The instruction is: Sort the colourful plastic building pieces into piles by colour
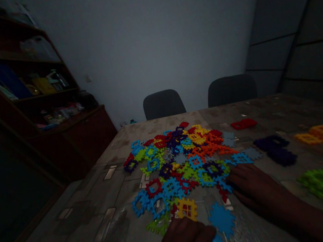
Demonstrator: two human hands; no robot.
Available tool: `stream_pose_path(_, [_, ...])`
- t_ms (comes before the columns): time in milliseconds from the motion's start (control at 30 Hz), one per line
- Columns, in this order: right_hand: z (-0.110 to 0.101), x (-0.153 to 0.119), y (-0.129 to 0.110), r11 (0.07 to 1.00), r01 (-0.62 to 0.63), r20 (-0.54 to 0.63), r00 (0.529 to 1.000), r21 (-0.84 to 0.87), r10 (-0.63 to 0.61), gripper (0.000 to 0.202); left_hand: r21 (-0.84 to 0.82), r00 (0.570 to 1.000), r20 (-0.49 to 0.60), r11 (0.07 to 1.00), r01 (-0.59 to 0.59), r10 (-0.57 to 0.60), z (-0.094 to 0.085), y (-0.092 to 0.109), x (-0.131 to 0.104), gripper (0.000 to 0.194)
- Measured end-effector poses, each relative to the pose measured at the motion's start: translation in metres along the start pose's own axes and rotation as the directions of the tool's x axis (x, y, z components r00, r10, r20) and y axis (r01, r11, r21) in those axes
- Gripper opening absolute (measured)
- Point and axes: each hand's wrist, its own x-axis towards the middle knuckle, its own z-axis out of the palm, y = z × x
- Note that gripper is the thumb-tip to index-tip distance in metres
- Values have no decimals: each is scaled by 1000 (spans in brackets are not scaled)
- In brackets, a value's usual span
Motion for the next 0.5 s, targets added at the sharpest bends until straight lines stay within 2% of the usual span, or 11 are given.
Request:
stream_pose_path(67, [0, -1, 0, 1000, 1, 1, 1000, 4, -1, 25, -2, 1000, -17, 1000, 9, -9, 7, -1, -3, 56])
stream_pose_path(133, [4, -2, 1, 1000, -9, -3, 1000, 7, 9, 30, 6, 1000, -20, 1000, 13, -13, 7, 0, -2, 52])
stream_pose_path(233, [12, -3, 5, 999, -33, -11, 999, 10, 33, 36, 15, 999, 31, 1000, 11, -11, -7, 4, 5, 42])
stream_pose_path(367, [11, -2, 7, 999, -28, 0, 1000, 27, 28, 30, 10, 991, 135, 1000, -27, 25, -26, 6, 13, 35])
stream_pose_path(433, [8, -2, 7, 999, -21, 3, 1000, 45, 21, 25, 17, 992, 120, 1000, -27, 25, -24, 5, 13, 33])
stream_pose_path(500, [6, -3, 7, 998, -23, -5, 1000, 56, 23, 25, 20, 998, 55, 1000, -11, 10, -14, 4, 9, 37])
